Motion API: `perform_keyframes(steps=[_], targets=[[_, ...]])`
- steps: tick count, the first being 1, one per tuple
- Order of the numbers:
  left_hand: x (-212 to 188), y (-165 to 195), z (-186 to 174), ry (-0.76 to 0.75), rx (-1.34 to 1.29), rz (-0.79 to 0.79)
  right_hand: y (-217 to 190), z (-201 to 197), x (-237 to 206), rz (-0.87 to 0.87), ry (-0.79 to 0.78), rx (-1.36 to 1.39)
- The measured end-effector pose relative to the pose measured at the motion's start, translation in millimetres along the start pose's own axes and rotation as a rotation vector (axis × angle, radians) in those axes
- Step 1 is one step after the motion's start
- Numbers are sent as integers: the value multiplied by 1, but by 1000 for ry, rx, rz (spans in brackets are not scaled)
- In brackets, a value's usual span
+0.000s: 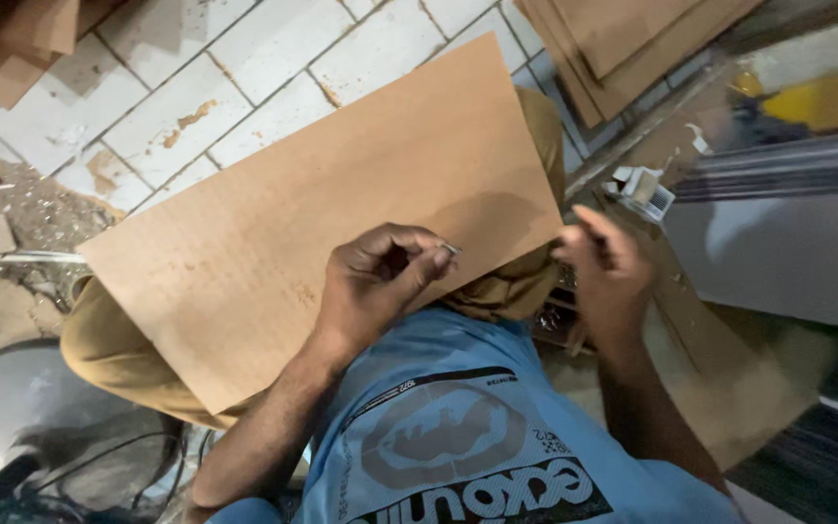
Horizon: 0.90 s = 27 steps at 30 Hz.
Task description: The person sits on the floor with a rectangular hardboard panel on their lap, marks positions on it with a pencil, and hammers small nails or tacks into the panel, repositioning the board between nails and handling nails one at a time.
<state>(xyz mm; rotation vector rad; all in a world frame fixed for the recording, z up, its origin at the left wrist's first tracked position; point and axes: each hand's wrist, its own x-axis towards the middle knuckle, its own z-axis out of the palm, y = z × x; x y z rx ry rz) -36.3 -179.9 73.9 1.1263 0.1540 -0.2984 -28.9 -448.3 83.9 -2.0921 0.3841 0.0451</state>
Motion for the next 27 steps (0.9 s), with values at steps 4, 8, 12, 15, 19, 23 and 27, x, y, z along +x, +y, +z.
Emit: perform_keyframes(steps=[4,8,12,15,19,23,27], targets=[[7,-15,4,68,-63,24,15,0,-3,-70,29,148],[10,-25,29,-46,64,-21,10,17,-33,-329,-263,284],[12,-24,39,-140,-164,-64,-8,20,-26,-434,-206,70],[10,-23,30,-193,-31,-114,-22,9,-20,-450,-254,-11],[9,-32,29,-244,-60,-117,-20,3,-29,-450,-274,-17],[11,-36,23,-196,7,-69,19,-4,-33,-193,-309,-166],[12,-21,-1,-54,63,15,91,-29,-13,181,-650,-1047]])
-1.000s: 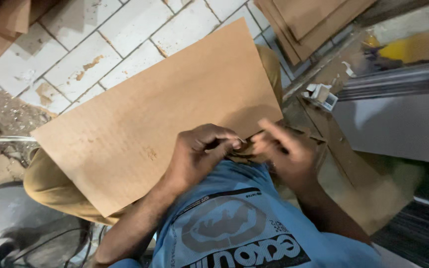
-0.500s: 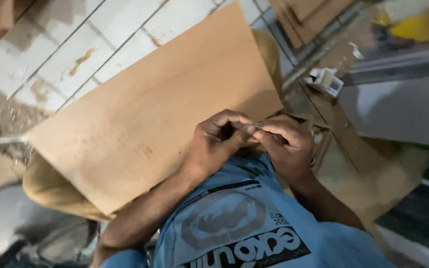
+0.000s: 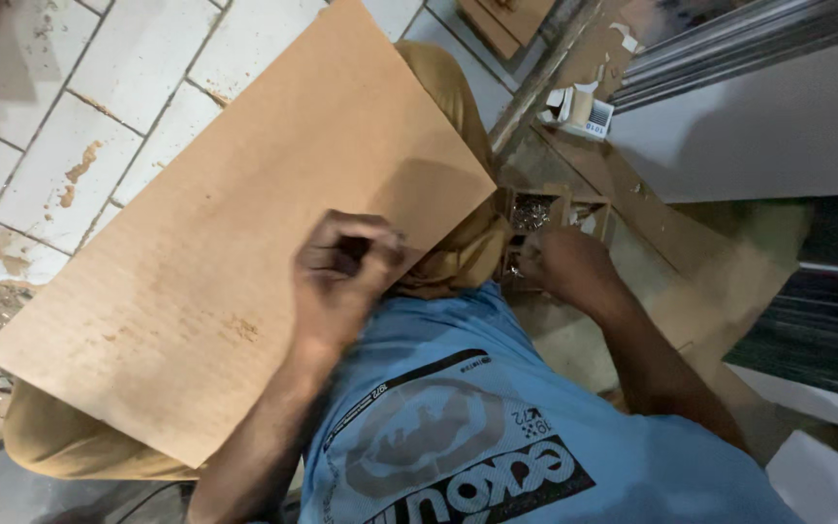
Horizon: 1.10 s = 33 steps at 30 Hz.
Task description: The person sits on the floor with a rectangular hardboard panel on their lap, marks positions on it with a pencil, and hammers small nails or tacks into the panel, repositioning the board between nails and handling nails one at a time.
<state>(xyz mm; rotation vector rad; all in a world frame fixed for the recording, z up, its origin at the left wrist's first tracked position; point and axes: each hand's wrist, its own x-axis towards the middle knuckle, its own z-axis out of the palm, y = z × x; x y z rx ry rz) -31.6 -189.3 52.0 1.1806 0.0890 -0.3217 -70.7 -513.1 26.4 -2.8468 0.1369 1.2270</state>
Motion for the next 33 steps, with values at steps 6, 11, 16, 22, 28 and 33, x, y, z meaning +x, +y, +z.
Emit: perform_keyframes(steps=[6,11,16,22,28,33], targets=[[6,44,-38,348,-143,186,54,66,50,10,157,-112],[5,68,-66,565,-77,346,63,65,111,5,250,30],[0,59,-83,649,-101,308,90,61,125,-161,286,26],[10,40,-91,660,-158,280,91,75,128,-104,458,-51],[13,37,-96,652,-150,242,95,75,111,-202,493,29],[14,33,-95,633,-157,226,98,54,110,-110,341,41]])
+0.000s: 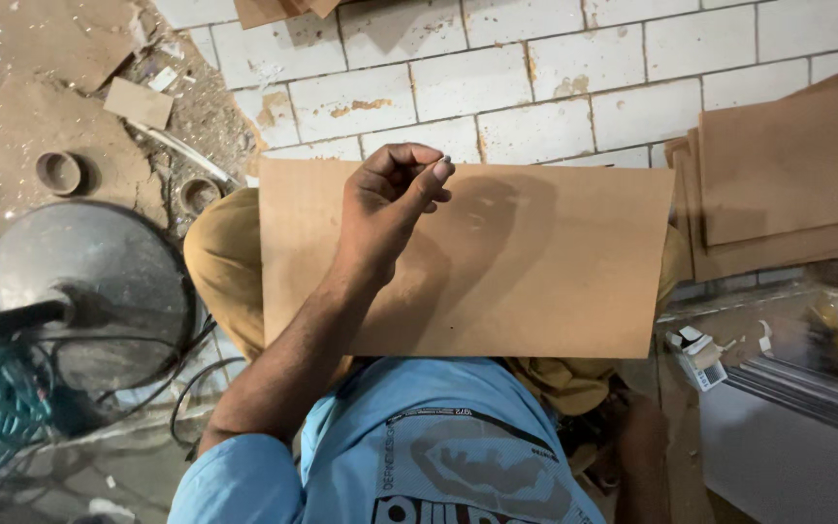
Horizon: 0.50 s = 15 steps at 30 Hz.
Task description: The person sits on the floor with a rectangular hardboard panel on their lap, marks positions on it with a pencil, and hammers small nails or tacks into the panel, repositioning the board between nails and handling nails one at a time.
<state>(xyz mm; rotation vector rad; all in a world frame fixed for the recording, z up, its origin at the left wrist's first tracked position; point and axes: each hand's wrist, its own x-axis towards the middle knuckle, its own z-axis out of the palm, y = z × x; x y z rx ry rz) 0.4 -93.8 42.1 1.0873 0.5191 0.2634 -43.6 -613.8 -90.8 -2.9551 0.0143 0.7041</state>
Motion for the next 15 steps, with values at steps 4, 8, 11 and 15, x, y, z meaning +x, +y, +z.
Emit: perform_keyframes(steps=[4,8,11,15], targets=[[-3,-7,6,-27,-20,33,9,-38,5,166,185,-73],[-15,-8,13,-62,1,-13,9,-46,9,121,70,-62],[-17,-5,16,-88,-36,-15,-3,-18,13,16,-154,-348],[-19,1,13,-44,-47,-32,-18,11,3,47,2,-213]])
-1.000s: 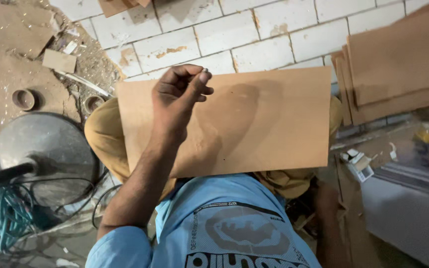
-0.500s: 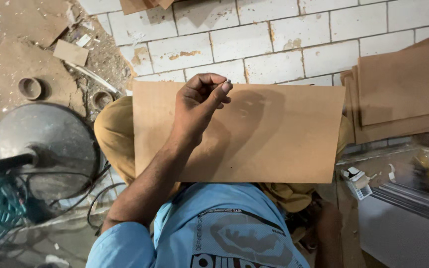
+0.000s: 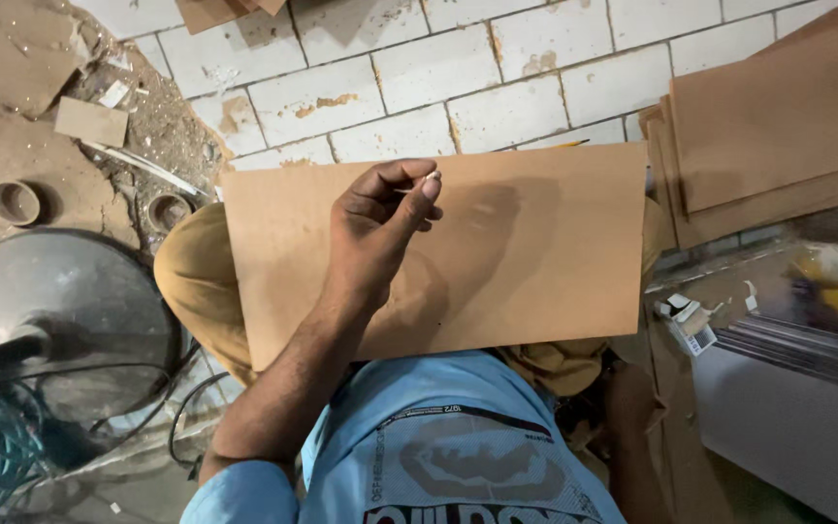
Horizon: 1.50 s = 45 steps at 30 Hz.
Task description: The person sits on the floor with a rectangular hardboard panel on their lap, marks positions on it with a pencil, and hammers small nails or tacks into the panel, repositioning the board between nails and handling nails one at a time.
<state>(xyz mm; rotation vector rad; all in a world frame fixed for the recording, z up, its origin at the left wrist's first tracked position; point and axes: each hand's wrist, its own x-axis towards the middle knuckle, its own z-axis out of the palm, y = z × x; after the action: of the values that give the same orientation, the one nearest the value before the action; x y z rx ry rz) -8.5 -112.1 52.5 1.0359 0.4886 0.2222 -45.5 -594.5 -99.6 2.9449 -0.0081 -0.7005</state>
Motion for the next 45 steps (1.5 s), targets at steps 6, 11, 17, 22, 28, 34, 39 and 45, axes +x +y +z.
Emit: perform_keyframes(steps=[6,11,17,22,28,34,39,45], targets=[[8,2,7,-22,33,10,-11,-9,-13,-24,152,102],[6,-6,18,-71,35,-8,-18,-15,-19,-9,167,302],[5,-9,15,-84,3,-26,-6,-3,-15,-148,216,146],[6,-9,12,-72,9,-35,3,11,-6,-66,135,222],[5,-9,11,-85,4,-23,5,13,-6,-39,89,264],[4,-8,9,-64,55,-38,3,-9,-13,93,14,264],[4,-9,9,-98,-6,-46,13,-15,-20,31,248,213],[-1,-9,14,-123,28,-30,4,-91,-17,-3,575,507]])
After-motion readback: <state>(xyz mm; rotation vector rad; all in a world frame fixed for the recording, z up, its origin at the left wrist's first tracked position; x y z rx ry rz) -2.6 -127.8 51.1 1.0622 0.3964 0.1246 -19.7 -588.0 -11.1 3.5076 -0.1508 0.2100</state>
